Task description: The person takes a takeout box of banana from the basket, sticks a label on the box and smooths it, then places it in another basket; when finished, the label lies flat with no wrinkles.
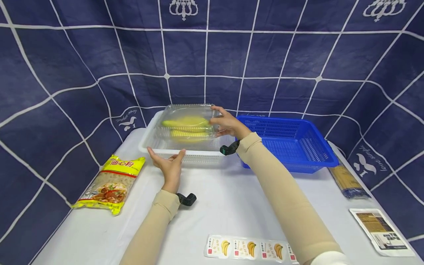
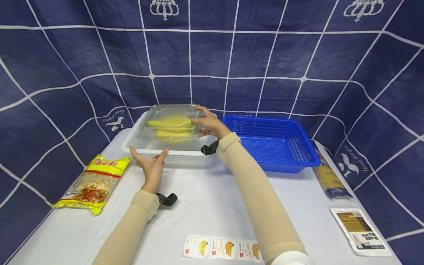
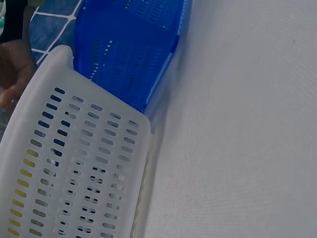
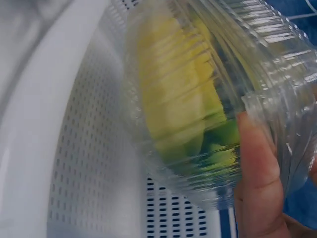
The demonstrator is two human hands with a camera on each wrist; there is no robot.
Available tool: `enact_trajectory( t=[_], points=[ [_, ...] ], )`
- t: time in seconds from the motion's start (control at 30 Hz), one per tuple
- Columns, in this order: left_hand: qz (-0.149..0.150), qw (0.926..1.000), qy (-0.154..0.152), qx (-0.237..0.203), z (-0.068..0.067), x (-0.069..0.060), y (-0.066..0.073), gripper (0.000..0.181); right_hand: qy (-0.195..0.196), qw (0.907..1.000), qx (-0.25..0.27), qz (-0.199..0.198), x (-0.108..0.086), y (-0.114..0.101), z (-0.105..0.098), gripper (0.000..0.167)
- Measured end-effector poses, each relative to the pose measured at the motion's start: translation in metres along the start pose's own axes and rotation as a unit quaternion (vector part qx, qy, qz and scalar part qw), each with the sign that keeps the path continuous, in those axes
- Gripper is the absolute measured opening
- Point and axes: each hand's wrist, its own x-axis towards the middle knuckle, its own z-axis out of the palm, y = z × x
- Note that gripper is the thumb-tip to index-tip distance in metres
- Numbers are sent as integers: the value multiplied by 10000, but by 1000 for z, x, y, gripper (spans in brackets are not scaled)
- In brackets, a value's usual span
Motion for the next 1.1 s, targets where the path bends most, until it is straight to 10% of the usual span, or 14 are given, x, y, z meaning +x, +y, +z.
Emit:
enact_trajectory(
  t=[1.1],
  points=[
    [-112,9998,-66,176,-1,2,0,138,190,9983,-177,-512,-117,17,-75,82]
  ],
)
